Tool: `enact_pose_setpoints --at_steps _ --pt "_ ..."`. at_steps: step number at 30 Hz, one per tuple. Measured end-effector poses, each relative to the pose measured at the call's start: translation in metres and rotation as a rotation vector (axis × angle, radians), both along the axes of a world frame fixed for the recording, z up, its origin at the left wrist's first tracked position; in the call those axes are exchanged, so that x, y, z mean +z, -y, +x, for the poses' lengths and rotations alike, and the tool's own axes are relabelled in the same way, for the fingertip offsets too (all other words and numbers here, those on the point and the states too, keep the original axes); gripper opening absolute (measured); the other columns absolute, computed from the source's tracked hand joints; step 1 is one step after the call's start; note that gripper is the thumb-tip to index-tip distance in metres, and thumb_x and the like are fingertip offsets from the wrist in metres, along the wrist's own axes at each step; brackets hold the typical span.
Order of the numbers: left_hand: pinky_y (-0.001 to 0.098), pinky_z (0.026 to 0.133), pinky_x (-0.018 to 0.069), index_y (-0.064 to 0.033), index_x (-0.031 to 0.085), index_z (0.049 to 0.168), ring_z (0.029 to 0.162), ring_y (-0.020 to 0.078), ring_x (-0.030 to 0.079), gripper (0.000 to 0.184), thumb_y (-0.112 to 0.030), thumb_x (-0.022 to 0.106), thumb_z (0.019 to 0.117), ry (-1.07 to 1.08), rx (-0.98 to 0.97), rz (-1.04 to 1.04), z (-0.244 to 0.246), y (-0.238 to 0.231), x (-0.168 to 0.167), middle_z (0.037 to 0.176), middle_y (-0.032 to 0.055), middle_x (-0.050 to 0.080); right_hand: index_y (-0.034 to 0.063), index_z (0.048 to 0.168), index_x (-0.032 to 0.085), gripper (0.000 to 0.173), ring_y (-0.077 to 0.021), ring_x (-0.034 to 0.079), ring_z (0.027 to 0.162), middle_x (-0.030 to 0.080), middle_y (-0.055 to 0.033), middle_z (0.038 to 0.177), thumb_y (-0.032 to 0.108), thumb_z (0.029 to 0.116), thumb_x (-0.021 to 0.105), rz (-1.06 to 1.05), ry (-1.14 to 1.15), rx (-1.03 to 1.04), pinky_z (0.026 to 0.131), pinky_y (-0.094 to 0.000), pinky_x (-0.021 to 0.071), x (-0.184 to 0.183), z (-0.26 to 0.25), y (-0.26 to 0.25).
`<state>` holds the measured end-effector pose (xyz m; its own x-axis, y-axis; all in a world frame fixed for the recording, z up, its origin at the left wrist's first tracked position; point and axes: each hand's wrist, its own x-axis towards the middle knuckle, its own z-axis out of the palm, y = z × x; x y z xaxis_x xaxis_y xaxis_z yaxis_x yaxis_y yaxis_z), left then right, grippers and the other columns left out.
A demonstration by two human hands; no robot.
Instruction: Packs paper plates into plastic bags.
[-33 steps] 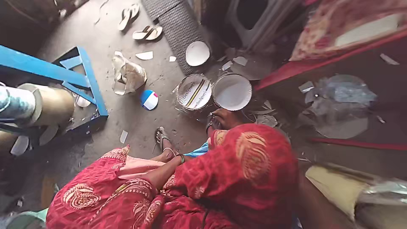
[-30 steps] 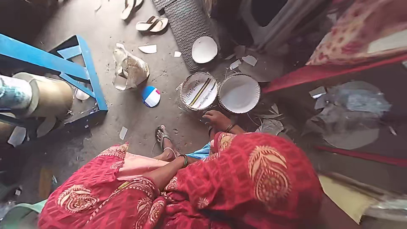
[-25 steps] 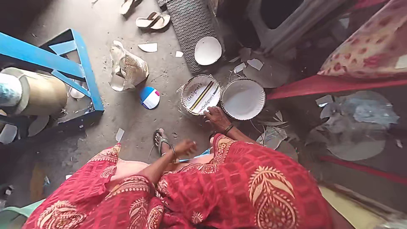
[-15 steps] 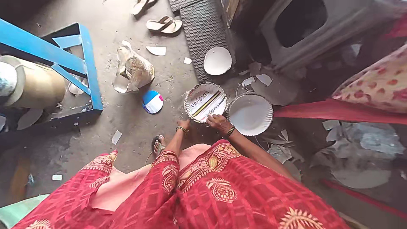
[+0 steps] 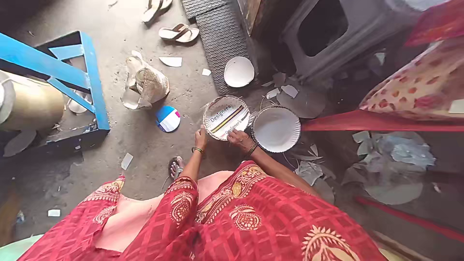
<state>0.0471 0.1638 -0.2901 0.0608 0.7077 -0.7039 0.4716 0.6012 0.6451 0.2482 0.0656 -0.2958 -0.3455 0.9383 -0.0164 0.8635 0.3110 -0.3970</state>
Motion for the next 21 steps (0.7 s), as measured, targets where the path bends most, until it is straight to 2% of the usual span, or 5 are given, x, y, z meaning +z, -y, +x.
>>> enact_pose_setpoints --at_steps 2,6,10,15,21 --pt "0.0575 0.110 0.0421 -0.0105 0.021 0.161 0.139 0.0374 0.047 0.081 -0.065 0.035 0.1036 0.029 -0.013 0.114 0.023 0.000 0.006 0.157 0.0222 0.041 0.0020 0.120 0.071 0.025 -0.0426 0.050 0.138 0.059 -0.0218 0.142 0.014 0.0987 0.065 -0.162 -0.094 -0.022 0.112 -0.0732 0.0306 0.009 0.007 -0.004" --pt "0.0591 0.116 0.0348 -0.0109 0.001 0.164 0.147 0.0428 0.035 0.088 -0.064 0.038 0.1035 -0.100 0.059 0.106 0.058 0.006 0.012 0.165 0.0275 0.021 -0.0064 0.151 0.042 0.068 -0.0447 0.033 0.149 0.034 -0.0285 0.160 0.036 0.1021 0.062 -0.147 -0.316 -0.483 0.125 -0.0540 0.0246 0.033 0.035 -0.050" --pt "0.0566 0.116 0.0358 -0.0077 0.005 0.163 0.145 0.0425 0.039 0.076 -0.056 0.028 0.1088 -0.137 0.158 0.005 0.069 0.001 -0.006 0.161 0.0292 0.028 -0.0058 0.160 0.016 0.088 -0.0476 0.037 0.146 0.033 -0.0335 0.158 0.046 0.1021 0.058 -0.451 -0.351 -0.804 0.120 -0.0578 0.0308 0.001 0.068 -0.113" --pt "0.0597 0.110 0.0412 -0.0066 0.013 0.161 0.138 0.0423 0.046 0.071 -0.050 0.036 0.1096 -0.030 0.193 0.051 0.055 -0.014 -0.022 0.155 0.0290 0.038 0.0019 0.154 0.039 0.063 -0.0460 0.050 0.135 0.048 -0.0300 0.148 0.023 0.0997 0.064 -0.509 -0.376 -0.838 0.111 -0.0596 0.0412 0.003 0.070 -0.116" --pt "0.0533 0.112 0.0413 -0.0001 0.031 0.155 0.135 0.0371 0.050 0.061 -0.033 0.051 0.1078 -0.108 0.063 0.310 -0.024 -0.041 0.033 0.148 0.0272 0.048 0.0009 0.158 0.030 0.061 -0.0495 0.048 0.134 0.042 -0.0333 0.150 0.011 0.1043 0.055 -0.425 -0.560 -0.802 0.109 -0.0576 0.0426 0.108 -0.002 -0.062"
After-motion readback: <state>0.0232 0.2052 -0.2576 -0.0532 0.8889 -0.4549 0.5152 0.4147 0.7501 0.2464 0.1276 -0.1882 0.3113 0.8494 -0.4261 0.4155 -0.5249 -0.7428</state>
